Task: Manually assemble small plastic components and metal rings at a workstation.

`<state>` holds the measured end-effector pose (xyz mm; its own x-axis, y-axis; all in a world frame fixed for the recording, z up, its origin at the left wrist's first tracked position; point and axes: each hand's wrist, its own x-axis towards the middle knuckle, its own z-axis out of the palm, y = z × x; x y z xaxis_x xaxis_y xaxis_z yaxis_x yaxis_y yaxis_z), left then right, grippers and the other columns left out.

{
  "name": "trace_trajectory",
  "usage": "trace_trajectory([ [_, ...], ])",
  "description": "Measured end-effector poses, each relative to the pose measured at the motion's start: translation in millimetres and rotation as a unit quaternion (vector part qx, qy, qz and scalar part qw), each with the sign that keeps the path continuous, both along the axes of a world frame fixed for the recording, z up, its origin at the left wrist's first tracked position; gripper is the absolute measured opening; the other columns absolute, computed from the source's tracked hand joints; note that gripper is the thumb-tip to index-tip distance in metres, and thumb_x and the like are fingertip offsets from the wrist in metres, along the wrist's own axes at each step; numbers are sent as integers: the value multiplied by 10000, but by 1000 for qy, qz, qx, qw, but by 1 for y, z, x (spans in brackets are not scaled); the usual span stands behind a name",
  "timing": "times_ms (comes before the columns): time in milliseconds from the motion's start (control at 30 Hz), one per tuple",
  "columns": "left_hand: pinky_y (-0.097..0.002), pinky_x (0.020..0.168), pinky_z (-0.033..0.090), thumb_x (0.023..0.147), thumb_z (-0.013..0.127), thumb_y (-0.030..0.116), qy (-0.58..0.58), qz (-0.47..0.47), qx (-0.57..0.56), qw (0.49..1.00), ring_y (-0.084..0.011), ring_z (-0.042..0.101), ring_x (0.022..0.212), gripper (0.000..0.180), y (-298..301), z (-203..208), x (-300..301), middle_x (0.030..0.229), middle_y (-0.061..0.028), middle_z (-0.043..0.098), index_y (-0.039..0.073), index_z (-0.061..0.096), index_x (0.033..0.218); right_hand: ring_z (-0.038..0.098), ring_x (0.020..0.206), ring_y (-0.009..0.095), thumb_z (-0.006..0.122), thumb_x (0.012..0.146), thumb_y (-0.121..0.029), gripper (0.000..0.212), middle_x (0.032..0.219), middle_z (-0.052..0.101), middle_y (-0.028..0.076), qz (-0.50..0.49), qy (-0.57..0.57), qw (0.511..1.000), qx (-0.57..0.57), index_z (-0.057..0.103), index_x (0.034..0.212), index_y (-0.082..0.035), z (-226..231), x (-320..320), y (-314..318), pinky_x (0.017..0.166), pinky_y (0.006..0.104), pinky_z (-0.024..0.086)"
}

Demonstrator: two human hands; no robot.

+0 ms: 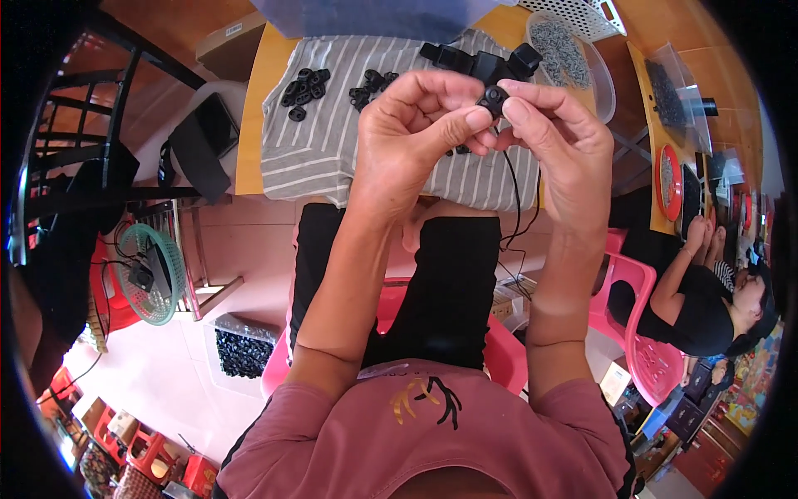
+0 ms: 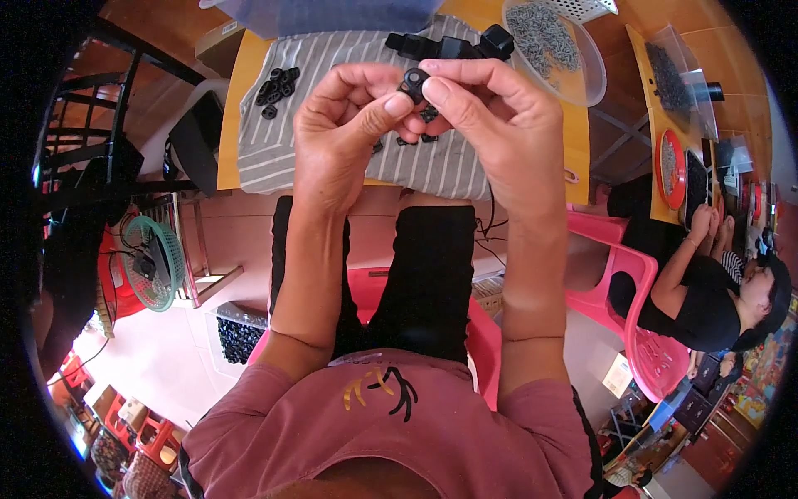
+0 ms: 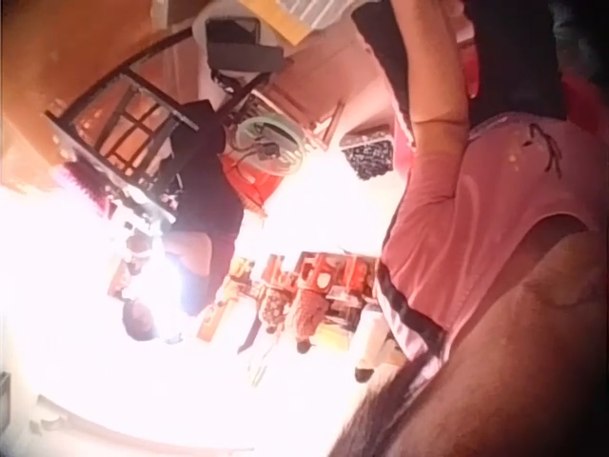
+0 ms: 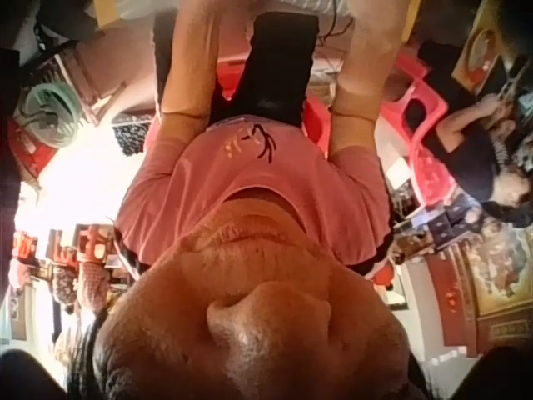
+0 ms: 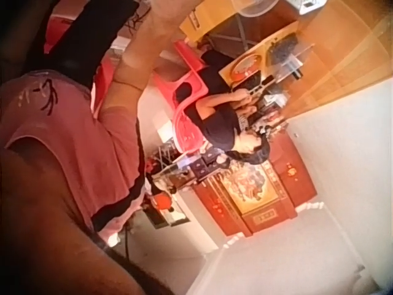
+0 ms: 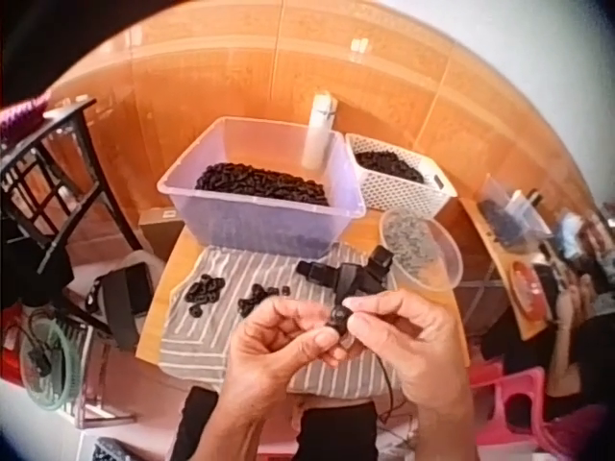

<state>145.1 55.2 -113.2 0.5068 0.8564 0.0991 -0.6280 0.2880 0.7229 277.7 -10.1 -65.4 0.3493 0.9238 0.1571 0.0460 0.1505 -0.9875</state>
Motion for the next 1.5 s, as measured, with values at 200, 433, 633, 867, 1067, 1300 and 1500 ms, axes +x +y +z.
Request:
trace_trajectory([
  [200, -204, 683, 492, 783, 688, -16, 14, -35, 114, 993, -96, 585, 796, 352, 6, -6, -8, 869, -29, 592, -11, 589, 1120, 617, 772, 110, 655, 839, -88, 255, 929, 639, 103, 115, 68, 989, -59, 571, 1047, 34, 9, 18, 4, 625, 223, 525],
  [433, -205, 645, 454, 733, 725, 0, 99, 1, 272, 957, -82, 534, 731, 294, 9, -9, -10, 868, -17, 558, 10, 650, 1017, 608, 758, 102, 681, 816, -119, 310, 910, 596, 58, 151, 72, 976, -137, 535, 1061, 4, 7, 20, 5, 616, 232, 530],
  [633, -218, 618, 455, 717, 736, 18, 144, 17, 298, 944, -84, 540, 692, 279, 11, -16, -4, 814, -28, 575, 8, 655, 985, 607, 759, 102, 668, 825, -103, 330, 900, 599, 66, 148, 73, 977, -134, 508, 1092, 8, 1, 23, 4, 656, 231, 529],
  [867, -241, 596, 462, 702, 747, 38, 183, 54, 303, 934, -108, 567, 658, 253, 14, -12, -6, 787, -48, 612, 5, 657, 937, 605, 801, 106, 640, 841, -80, 297, 919, 594, 67, 142, 103, 978, -111, 497, 1088, 3, 3, 11, 6, 740, 237, 508],
  [1067, -238, 601, 424, 692, 752, 9, 193, 68, 348, 915, -108, 539, 676, 206, 7, -6, -10, 756, -42, 599, 4, 658, 876, 598, 879, 115, 610, 851, -49, 293, 962, 598, 67, 141, 177, 963, -146, 475, 1107, -8, 0, 10, -2, 791, 235, 473],
  [1300, -236, 593, 417, 690, 754, -1, 162, 43, 332, 928, -97, 530, 685, 196, 8, 0, -16, 741, -26, 577, 23, 638, 846, 595, 898, 115, 623, 846, -83, 356, 990, 592, 68, 203, 175, 946, -181, 464, 1155, -8, 11, 18, 3, 802, 234, 474],
  [1500, -211, 617, 432, 705, 763, 42, 102, 7, 255, 962, -74, 524, 689, 303, 16, -3, -15, 814, -13, 565, 22, 665, 991, 590, 845, 91, 635, 844, -104, 376, 989, 596, 51, 226, 144, 950, -162, 475, 1174, -19, 11, 23, 20, 758, 227, 479],
])
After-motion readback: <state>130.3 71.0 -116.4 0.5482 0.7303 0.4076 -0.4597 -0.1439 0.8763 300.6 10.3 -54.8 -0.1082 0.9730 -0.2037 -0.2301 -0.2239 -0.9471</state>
